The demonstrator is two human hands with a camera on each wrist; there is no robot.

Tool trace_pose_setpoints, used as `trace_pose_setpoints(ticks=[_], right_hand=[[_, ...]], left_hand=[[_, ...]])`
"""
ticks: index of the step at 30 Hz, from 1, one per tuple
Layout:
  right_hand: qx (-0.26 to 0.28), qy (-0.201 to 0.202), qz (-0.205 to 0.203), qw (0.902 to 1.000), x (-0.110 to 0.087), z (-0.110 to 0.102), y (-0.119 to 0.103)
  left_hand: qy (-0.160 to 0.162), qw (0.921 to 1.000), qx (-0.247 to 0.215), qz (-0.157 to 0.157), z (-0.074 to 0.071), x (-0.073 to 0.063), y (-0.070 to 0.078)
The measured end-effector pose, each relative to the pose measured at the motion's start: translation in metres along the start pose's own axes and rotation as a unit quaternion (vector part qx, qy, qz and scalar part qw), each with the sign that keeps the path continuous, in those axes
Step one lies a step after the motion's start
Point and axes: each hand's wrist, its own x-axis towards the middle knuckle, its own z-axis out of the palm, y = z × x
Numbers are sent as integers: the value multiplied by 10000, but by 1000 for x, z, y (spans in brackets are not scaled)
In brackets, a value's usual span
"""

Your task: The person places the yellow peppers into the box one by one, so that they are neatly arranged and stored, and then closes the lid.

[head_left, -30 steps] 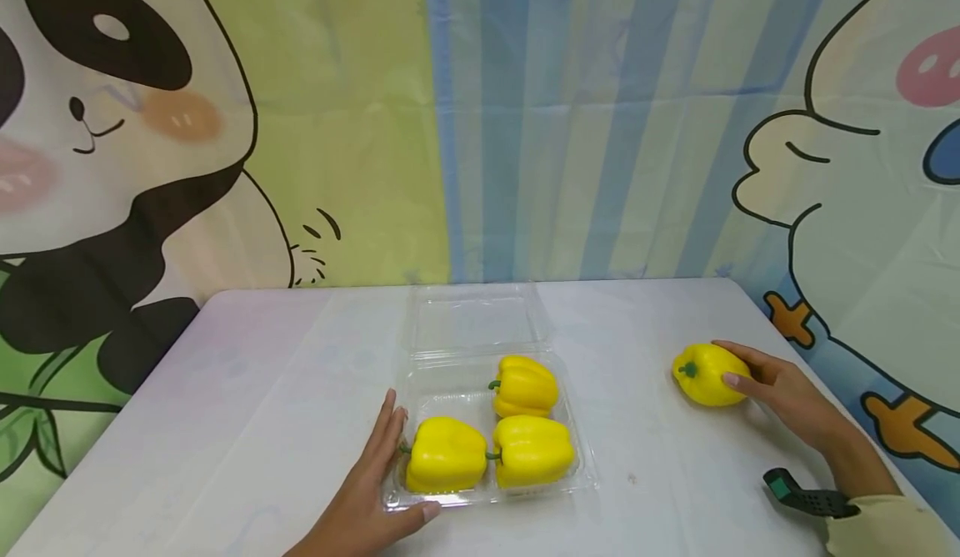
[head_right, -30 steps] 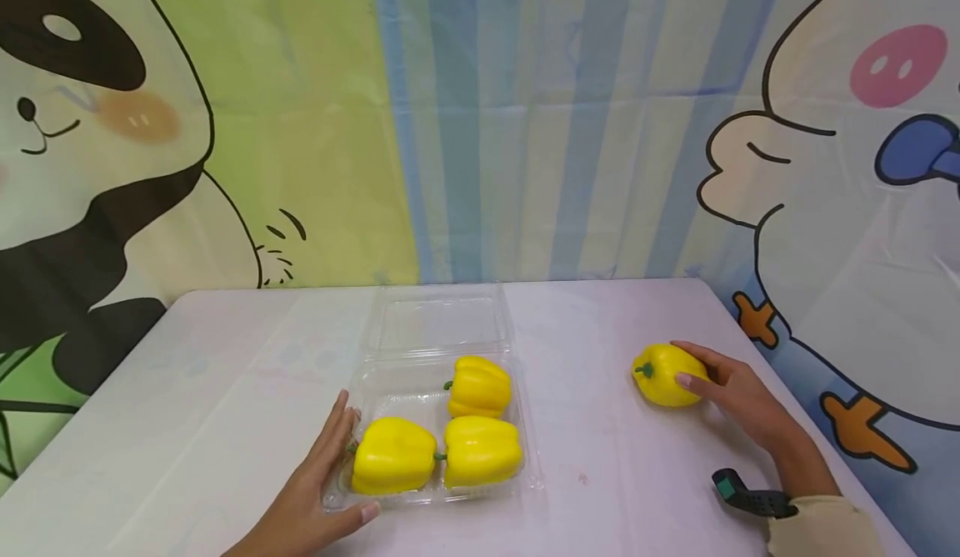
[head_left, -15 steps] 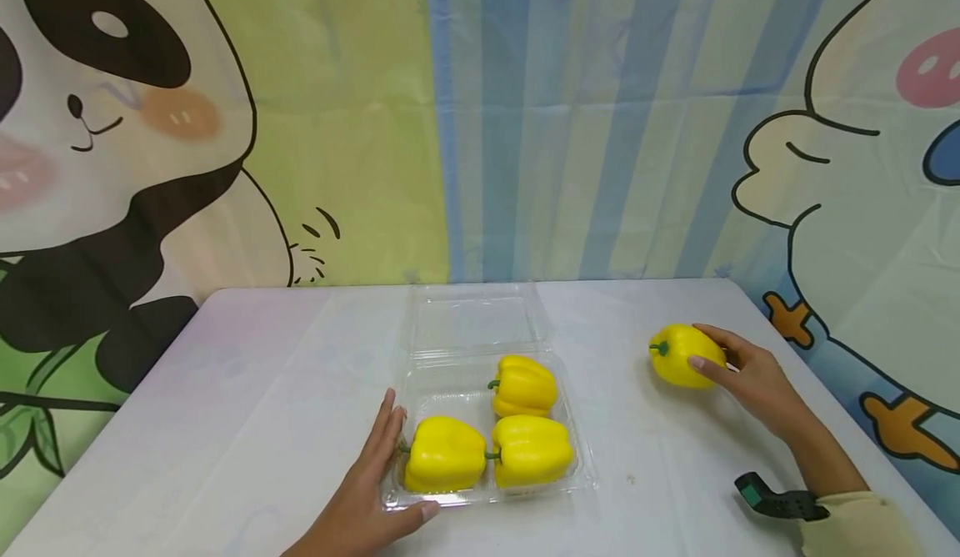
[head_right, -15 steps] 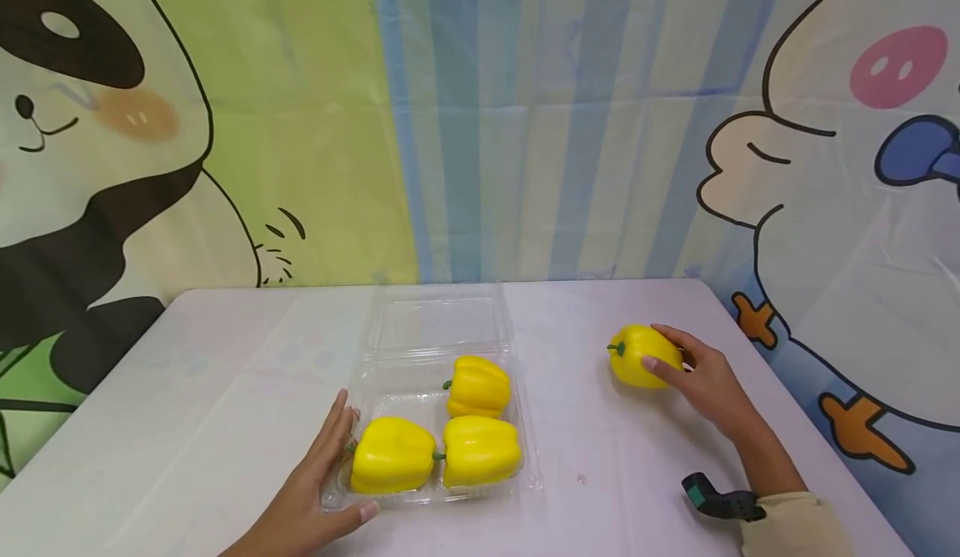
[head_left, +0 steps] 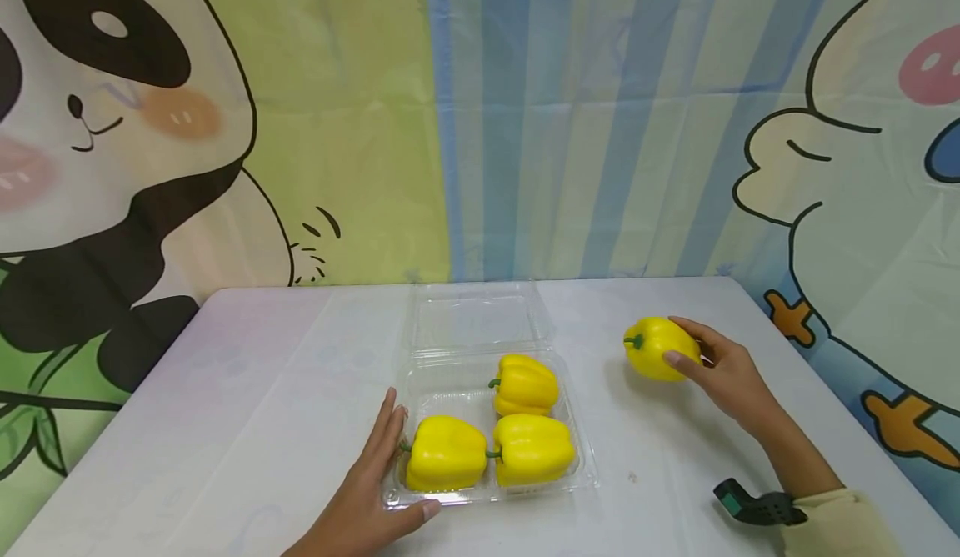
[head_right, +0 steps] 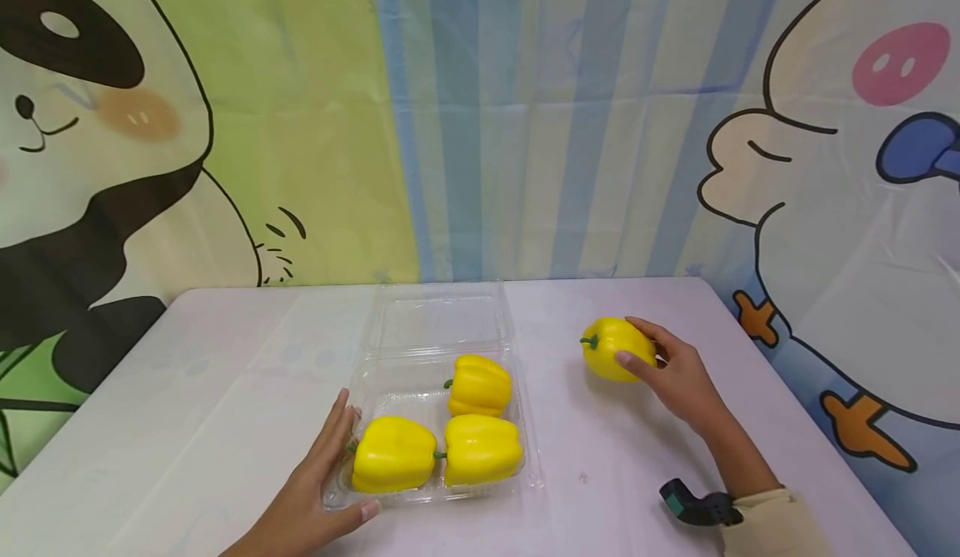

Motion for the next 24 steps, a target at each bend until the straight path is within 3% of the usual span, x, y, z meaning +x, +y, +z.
trace_pose_setpoints(ticks=[15,24], right_hand=[[481,-162,-369,9980,5,12,-29],[476,-179,-503,9974,11,11,-49]], left_hand=[[13,10000,-27,76,0,0,0],[-1,9999,-6,105,0,0,-1]])
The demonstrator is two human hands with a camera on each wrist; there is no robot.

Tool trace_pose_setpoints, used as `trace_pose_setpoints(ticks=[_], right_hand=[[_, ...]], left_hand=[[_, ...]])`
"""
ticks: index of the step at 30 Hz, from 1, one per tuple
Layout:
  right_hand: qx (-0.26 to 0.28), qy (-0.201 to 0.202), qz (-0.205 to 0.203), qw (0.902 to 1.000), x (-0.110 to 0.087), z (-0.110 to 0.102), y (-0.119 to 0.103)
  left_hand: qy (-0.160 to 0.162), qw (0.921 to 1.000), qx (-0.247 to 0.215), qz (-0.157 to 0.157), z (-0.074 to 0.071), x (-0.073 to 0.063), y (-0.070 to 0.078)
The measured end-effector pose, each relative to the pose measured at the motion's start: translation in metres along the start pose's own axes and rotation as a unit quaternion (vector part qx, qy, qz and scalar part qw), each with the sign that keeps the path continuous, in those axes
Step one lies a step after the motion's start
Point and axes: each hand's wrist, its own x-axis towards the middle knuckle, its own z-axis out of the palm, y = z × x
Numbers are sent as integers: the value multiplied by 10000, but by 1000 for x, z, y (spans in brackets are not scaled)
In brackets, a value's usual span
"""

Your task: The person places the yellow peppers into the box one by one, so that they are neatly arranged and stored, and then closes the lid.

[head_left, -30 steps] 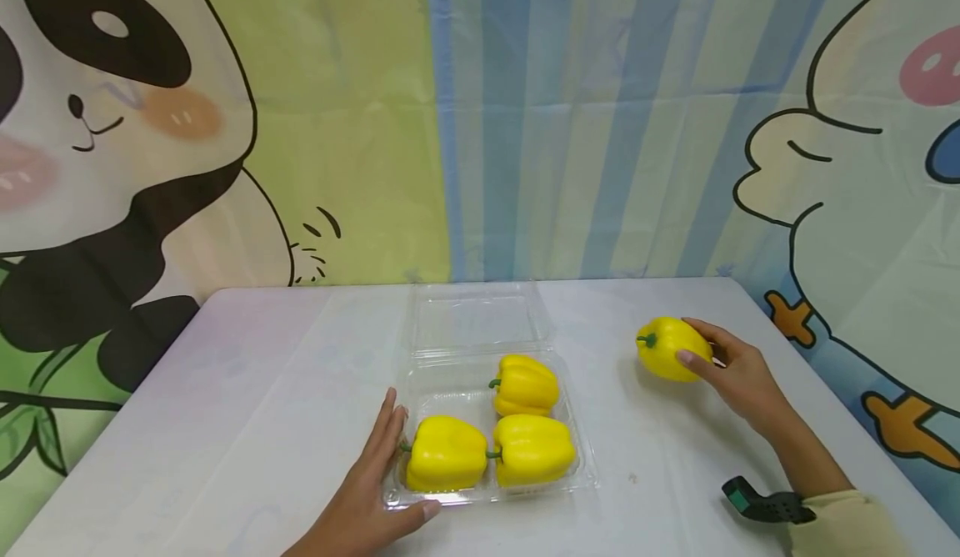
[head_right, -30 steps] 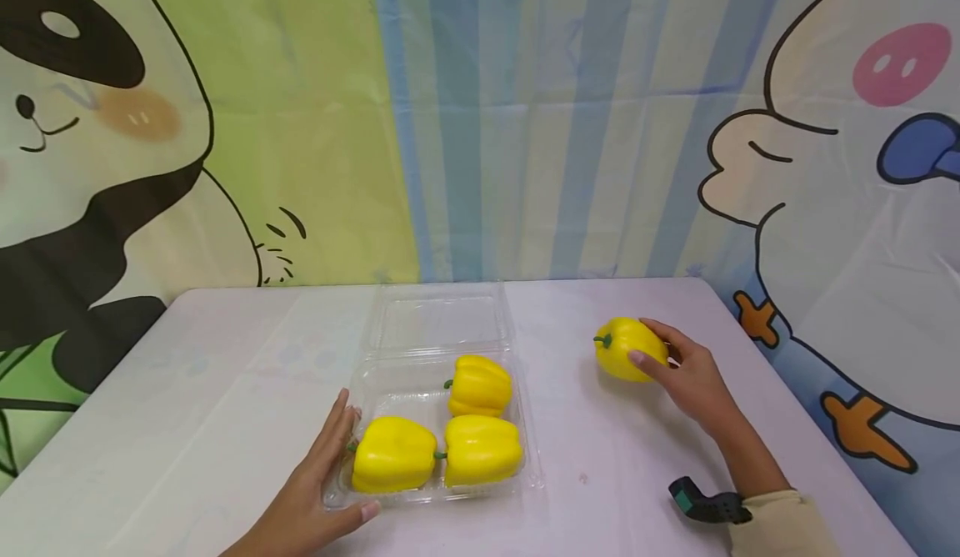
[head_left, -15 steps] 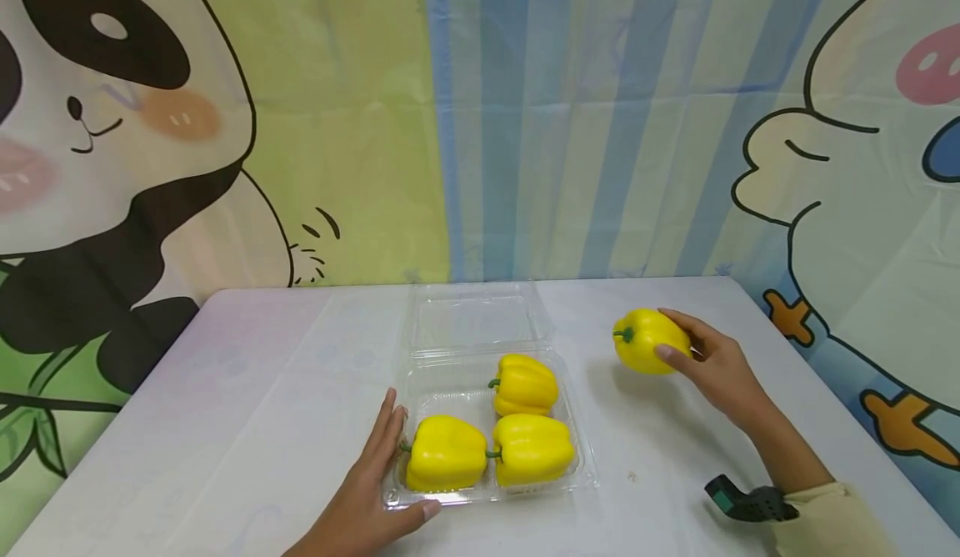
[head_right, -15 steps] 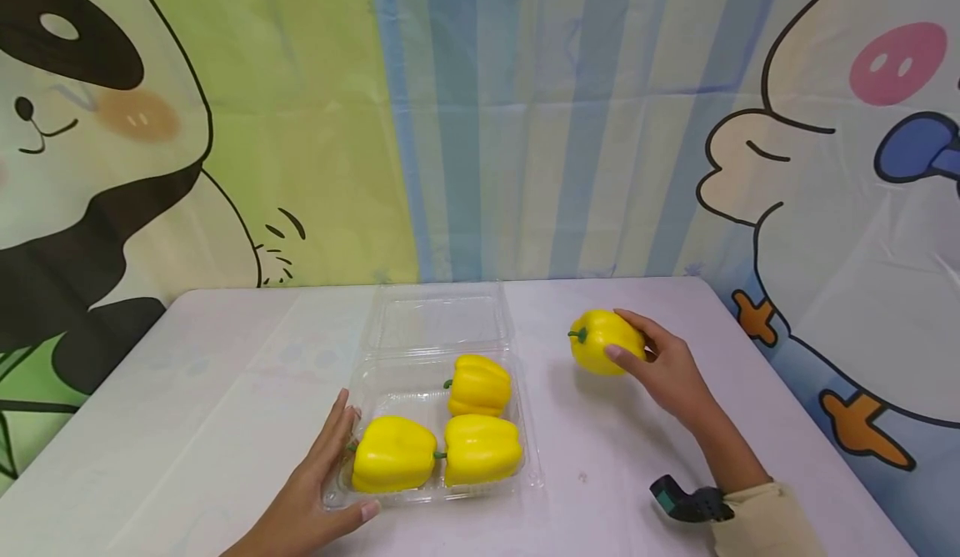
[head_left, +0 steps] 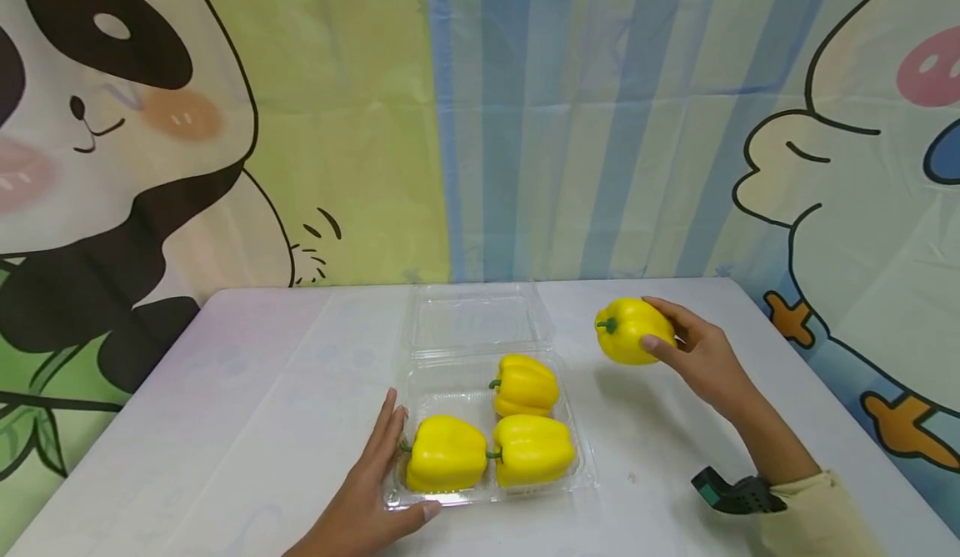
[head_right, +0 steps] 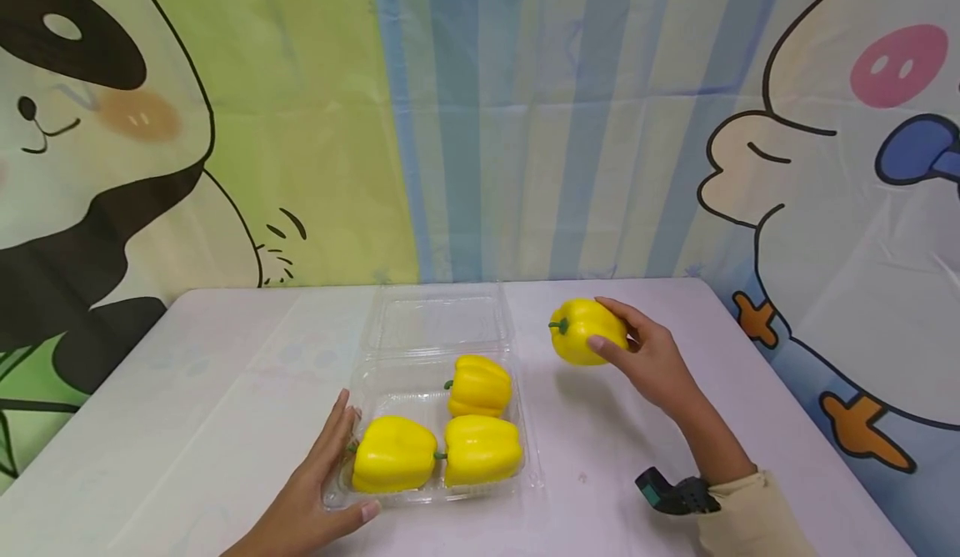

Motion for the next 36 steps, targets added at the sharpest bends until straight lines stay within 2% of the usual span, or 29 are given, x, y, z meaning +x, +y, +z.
trace_pose_setpoints(ticks=[4,8,15,29,36], right_hand=[[-29,-8,46,10000,4,-2,-11],[17,-178,63,9998,5,1,-19],[185,-458,-193,9986,3,11,-31],[733,-652,-418,9943,7,23,-53],[791,-641,-406,9940,9,31,-60]], left_hand=[[-11,10000,13,-15,0,0,-1],[-13,10000,-25,-64,0,-1,0],[-7,10000,1,-79,0,0,1],[-20,10000,-47,-76,-1,0,1],[-27,10000,2,-66,-1,0,1]])
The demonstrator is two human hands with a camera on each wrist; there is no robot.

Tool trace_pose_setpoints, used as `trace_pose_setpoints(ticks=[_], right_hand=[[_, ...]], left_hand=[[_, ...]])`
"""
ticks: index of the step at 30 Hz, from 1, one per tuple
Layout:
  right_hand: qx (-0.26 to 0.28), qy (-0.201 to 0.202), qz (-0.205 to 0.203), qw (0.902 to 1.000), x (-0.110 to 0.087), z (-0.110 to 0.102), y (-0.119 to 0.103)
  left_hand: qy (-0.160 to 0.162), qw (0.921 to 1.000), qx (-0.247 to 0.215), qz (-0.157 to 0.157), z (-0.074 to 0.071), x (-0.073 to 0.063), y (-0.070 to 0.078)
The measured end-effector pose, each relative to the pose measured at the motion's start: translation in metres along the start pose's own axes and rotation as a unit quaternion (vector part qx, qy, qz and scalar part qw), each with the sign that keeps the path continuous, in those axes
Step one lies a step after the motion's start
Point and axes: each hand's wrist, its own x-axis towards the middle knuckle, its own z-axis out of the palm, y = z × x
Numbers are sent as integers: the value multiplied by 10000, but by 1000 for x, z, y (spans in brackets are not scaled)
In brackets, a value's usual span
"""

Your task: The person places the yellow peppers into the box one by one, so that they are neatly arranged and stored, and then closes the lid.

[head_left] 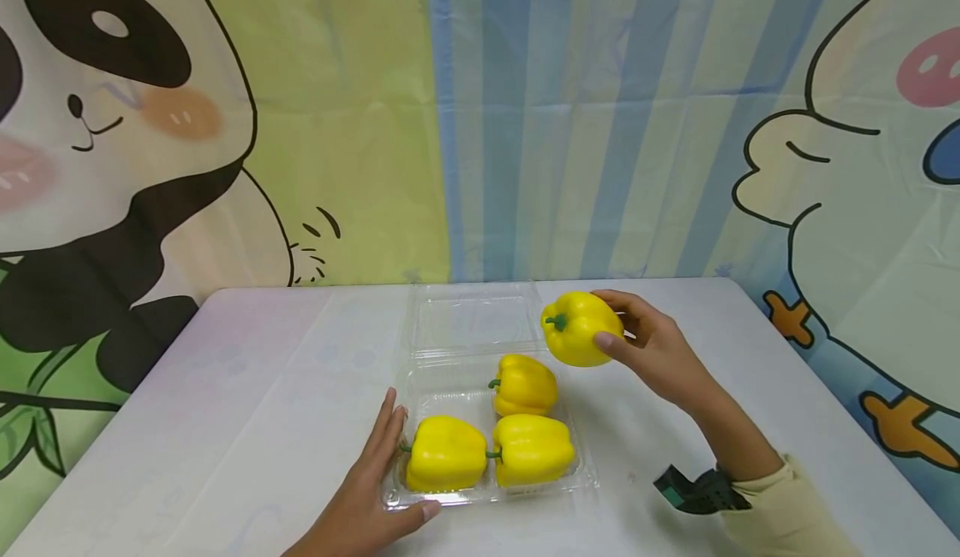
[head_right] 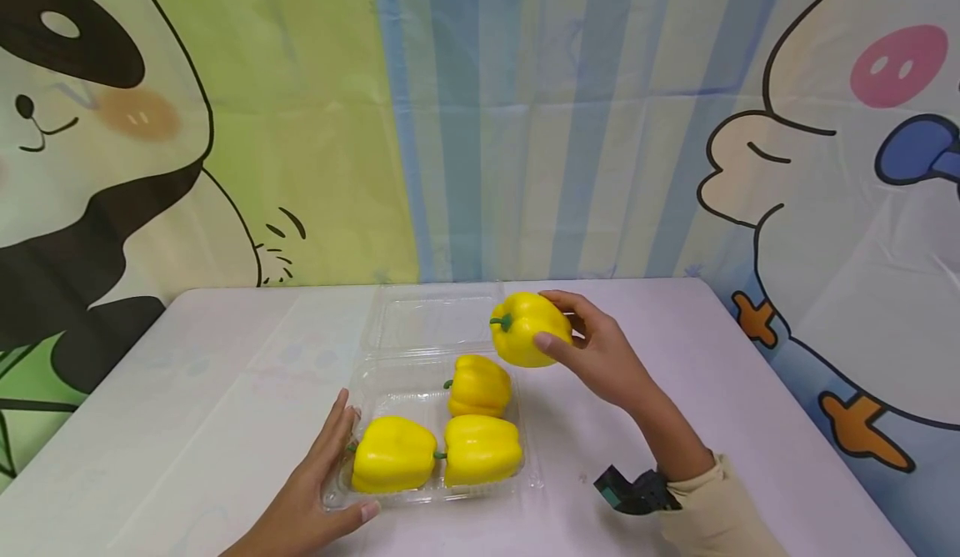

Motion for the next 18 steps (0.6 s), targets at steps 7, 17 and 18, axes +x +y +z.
trace_pose_setpoints(ticks=[7,17,18], right_hand=[[-347,4,433,9985,10,10,-10],[-225,-548,102,9982,19,24,-14],[-265,-552,84,9981,19,26,-14]], left_hand=[[-47,10000,4,-2,-1,0,0],[32,9999,125,73,-1,-1,1],[30,9999,126,65,-1,-1,1]])
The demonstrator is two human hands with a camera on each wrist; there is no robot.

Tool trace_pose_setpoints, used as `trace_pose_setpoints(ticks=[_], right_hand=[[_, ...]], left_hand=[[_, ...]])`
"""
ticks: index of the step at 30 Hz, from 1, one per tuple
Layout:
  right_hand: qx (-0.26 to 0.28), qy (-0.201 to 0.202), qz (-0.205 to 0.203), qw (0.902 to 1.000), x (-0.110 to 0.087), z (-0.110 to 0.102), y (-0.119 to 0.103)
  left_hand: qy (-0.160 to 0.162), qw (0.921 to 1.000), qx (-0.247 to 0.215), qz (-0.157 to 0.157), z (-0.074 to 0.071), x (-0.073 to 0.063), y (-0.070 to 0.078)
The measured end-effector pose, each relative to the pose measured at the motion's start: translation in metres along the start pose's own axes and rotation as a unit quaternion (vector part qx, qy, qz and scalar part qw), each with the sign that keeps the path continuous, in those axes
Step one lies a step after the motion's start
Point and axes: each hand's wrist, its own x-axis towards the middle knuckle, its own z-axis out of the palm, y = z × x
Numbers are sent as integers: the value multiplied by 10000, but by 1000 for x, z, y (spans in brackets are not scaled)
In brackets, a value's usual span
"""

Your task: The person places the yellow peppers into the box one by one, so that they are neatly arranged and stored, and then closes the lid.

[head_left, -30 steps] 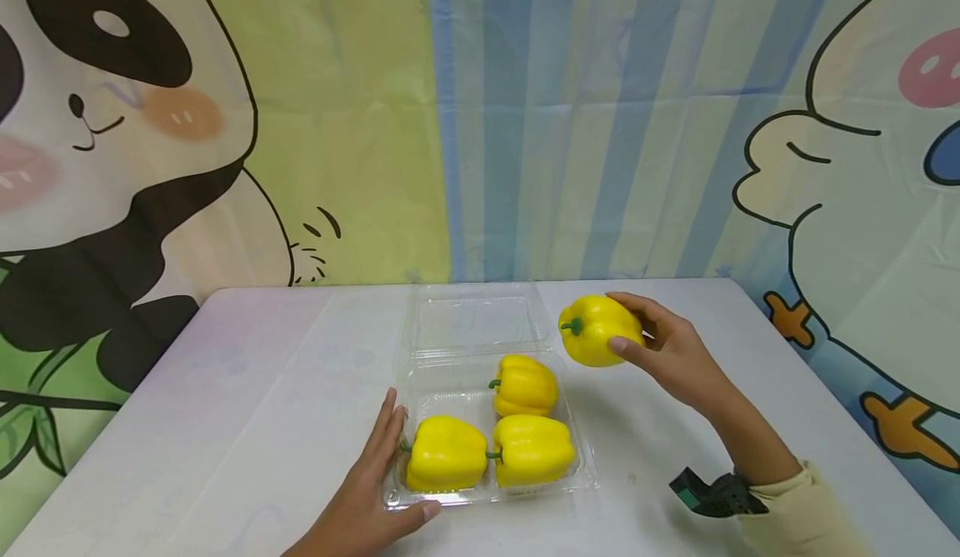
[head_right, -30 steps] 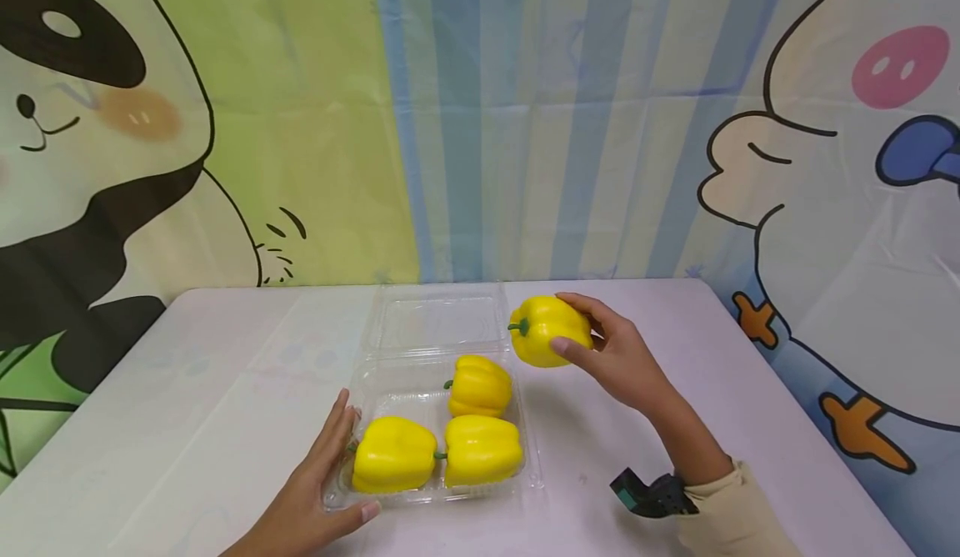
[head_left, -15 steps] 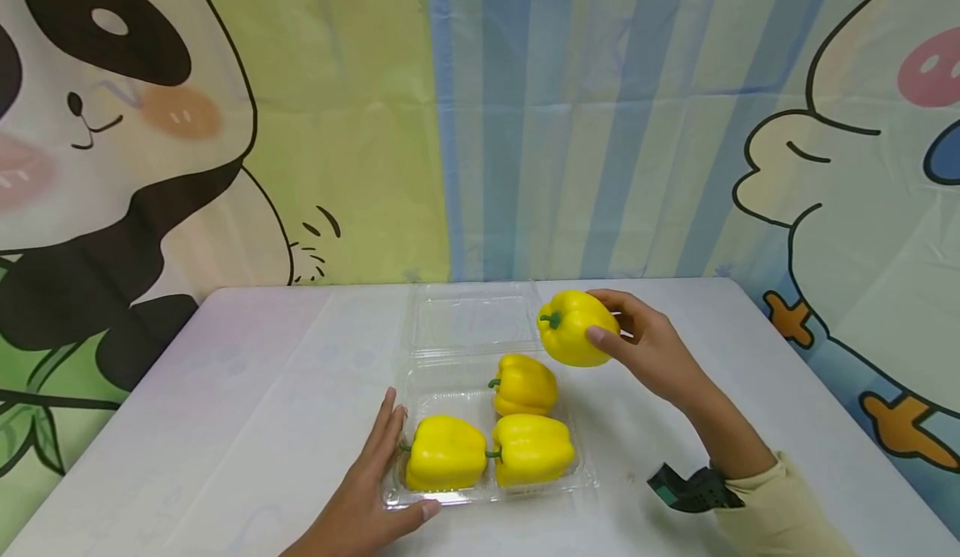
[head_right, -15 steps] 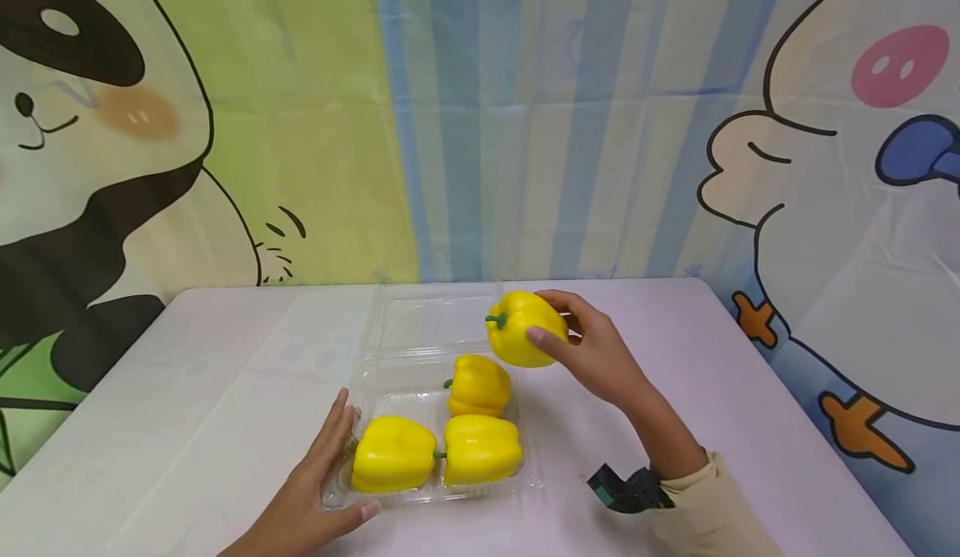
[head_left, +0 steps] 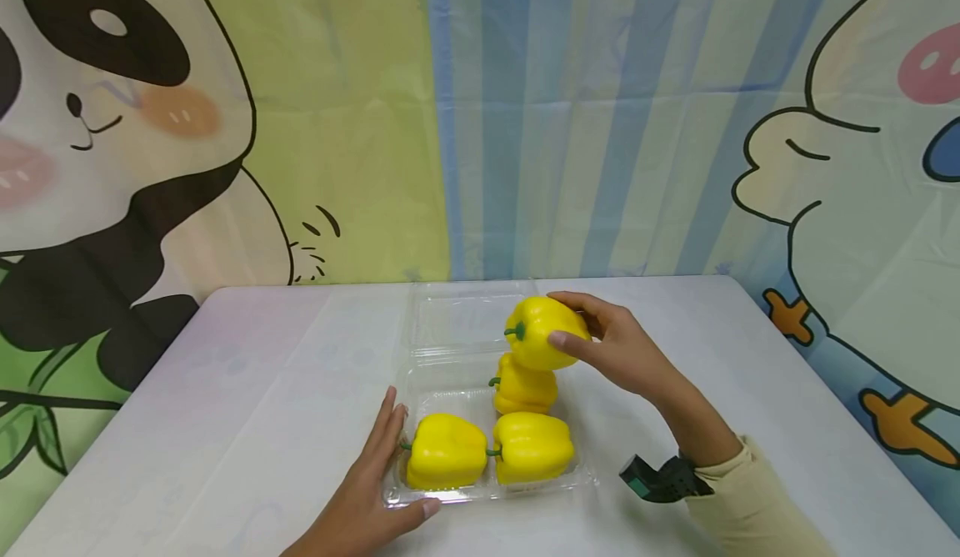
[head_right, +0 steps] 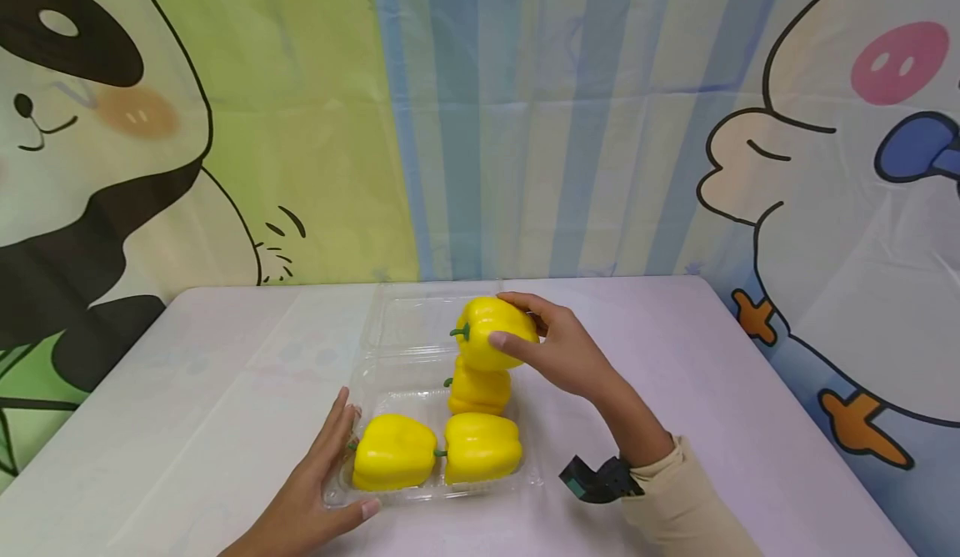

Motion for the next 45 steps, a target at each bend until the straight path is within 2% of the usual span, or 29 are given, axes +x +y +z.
trace_pose_setpoints(ticks=[7,14,22,31,39,45], right_hand=[[-281,-9,-35,9996,2,9,-7],[84,-244,-53,9997,5,17,-12],[84,-423,-286,9987,9,27,-14],[403,-541,-420,9968,13,39,-21],[494,-500,-289,9971,15,48,-27],[533,-636,-152,9964,15,57,-29]], left_hand=[[-20,10000,-16,-60,0,0,0],[-18,10000,9,-92,0,0,1],[6,10000,35,-84,0,0,0],[-15,9999,-23,-98,0,1,0],[-10,10000,-94,23,0,0,-2],[-67,9999,-110,-81,0,1,-2]])
